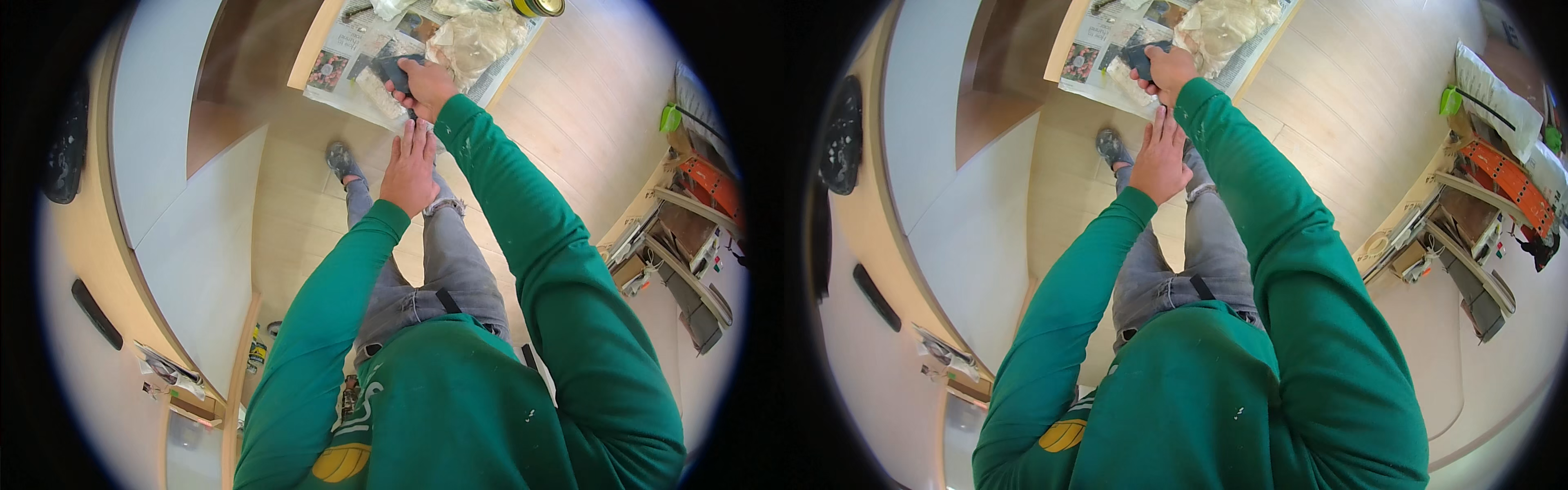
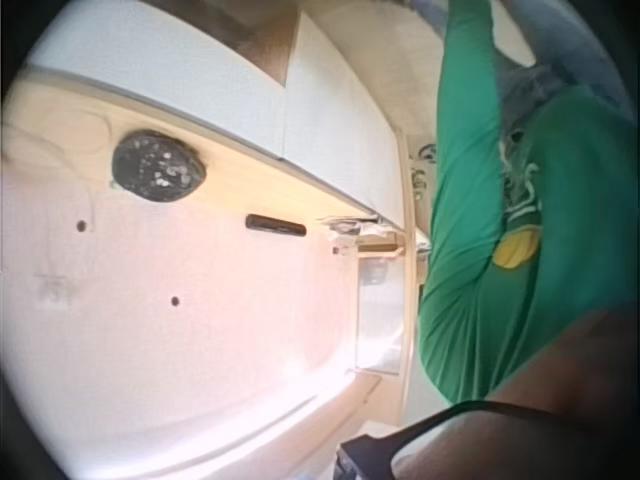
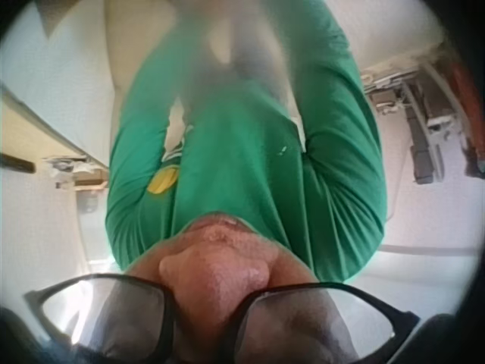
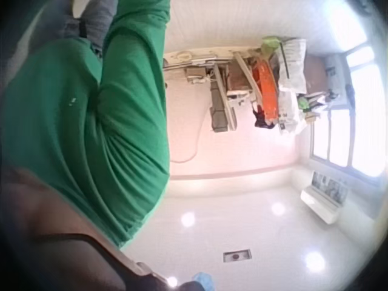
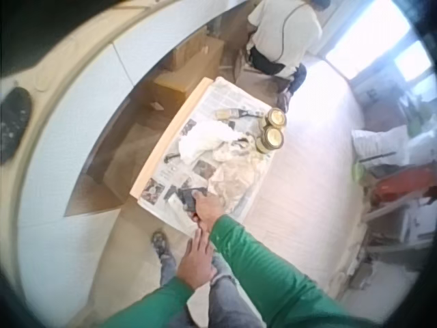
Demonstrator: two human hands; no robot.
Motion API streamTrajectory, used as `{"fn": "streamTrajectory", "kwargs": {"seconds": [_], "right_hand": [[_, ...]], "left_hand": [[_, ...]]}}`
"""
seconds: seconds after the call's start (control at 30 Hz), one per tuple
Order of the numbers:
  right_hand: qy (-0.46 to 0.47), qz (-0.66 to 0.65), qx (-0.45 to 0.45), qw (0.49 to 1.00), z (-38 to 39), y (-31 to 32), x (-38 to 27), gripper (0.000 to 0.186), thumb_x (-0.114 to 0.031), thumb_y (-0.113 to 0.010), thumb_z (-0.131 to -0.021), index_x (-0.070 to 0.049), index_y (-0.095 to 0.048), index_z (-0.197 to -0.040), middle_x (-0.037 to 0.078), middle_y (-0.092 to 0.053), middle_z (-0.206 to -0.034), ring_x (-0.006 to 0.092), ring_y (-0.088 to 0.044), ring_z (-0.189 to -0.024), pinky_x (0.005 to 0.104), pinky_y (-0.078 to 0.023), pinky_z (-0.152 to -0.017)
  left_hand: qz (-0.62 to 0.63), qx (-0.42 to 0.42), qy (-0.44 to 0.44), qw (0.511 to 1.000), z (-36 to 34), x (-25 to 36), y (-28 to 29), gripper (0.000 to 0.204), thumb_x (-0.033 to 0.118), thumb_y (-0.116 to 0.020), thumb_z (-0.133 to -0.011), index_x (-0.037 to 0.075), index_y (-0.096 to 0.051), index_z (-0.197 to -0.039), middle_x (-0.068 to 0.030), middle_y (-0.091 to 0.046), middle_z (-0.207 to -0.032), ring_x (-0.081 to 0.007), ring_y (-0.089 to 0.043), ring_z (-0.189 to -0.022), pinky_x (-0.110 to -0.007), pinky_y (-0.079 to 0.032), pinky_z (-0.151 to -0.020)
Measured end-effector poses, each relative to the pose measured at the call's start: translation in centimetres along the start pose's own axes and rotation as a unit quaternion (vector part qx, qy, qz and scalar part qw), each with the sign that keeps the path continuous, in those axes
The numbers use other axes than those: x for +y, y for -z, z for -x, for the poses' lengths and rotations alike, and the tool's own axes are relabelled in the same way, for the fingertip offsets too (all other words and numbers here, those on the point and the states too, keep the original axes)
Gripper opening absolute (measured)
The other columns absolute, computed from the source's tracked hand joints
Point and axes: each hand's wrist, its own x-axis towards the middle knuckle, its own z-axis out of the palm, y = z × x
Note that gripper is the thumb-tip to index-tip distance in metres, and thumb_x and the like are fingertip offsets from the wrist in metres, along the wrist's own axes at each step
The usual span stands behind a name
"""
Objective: The person installs a white light fixture onto a ceiling bracket, aligning and securing it with both hands. They then move to a table, open a small container, and use a putty knife to scrape and mix a dark substance on a black palette.
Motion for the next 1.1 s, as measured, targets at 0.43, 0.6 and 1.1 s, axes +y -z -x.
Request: {"fn": "streamTrajectory", "kwargs": {"seconds": [0.43, 0.6, 1.1], "right_hand": [[0.051, 0.047, 0.065, 0.995, 10.8, 4.3, 4.0, 0.026, -0.026, -0.061, -0.102, -0.002, -0.058, -0.108, 0.008, -0.067, -0.084, 0.0149, -0.063, -0.060, 0.0261, -0.049, -0.049], [0.031, -0.007, 0.076, 0.997, 7.9, 2.9, 6.2, 0.022, -0.023, -0.058, -0.103, -0.002, -0.057, -0.099, 0.007, -0.061, -0.070, 0.0122, -0.051, -0.047, 0.0268, -0.037, -0.039], [-0.032, -0.144, 0.178, 0.973, 4.9, -1.8, 7.3, 0.019, -0.022, -0.053, -0.104, -0.003, -0.054, -0.102, 0.010, -0.053, -0.066, 0.0151, -0.044, -0.044, 0.0309, -0.029, -0.036]], "left_hand": [[-0.024, 0.029, 0.002, 0.999, 0.3, -0.2, -1.0, 0.080, 0.020, -0.073, -0.076, -0.006, -0.042, -0.145, -0.0243, -0.026, -0.161, -0.0434, -0.019, -0.154, -0.055, -0.031, -0.120], [-0.012, 0.004, -0.007, 1.000, 0.4, -0.5, -1.4, 0.074, 0.020, -0.072, -0.078, -0.005, -0.045, -0.142, -0.0246, -0.032, -0.155, -0.0458, -0.022, -0.151, -0.056, -0.030, -0.120], [0.048, 0.031, -0.064, 0.996, 1.7, -2.6, -3.0, 0.072, 0.034, -0.064, -0.090, 0.003, -0.042, -0.152, -0.0241, -0.039, -0.156, -0.0496, -0.028, -0.146, -0.060, -0.023, -0.122]]}}
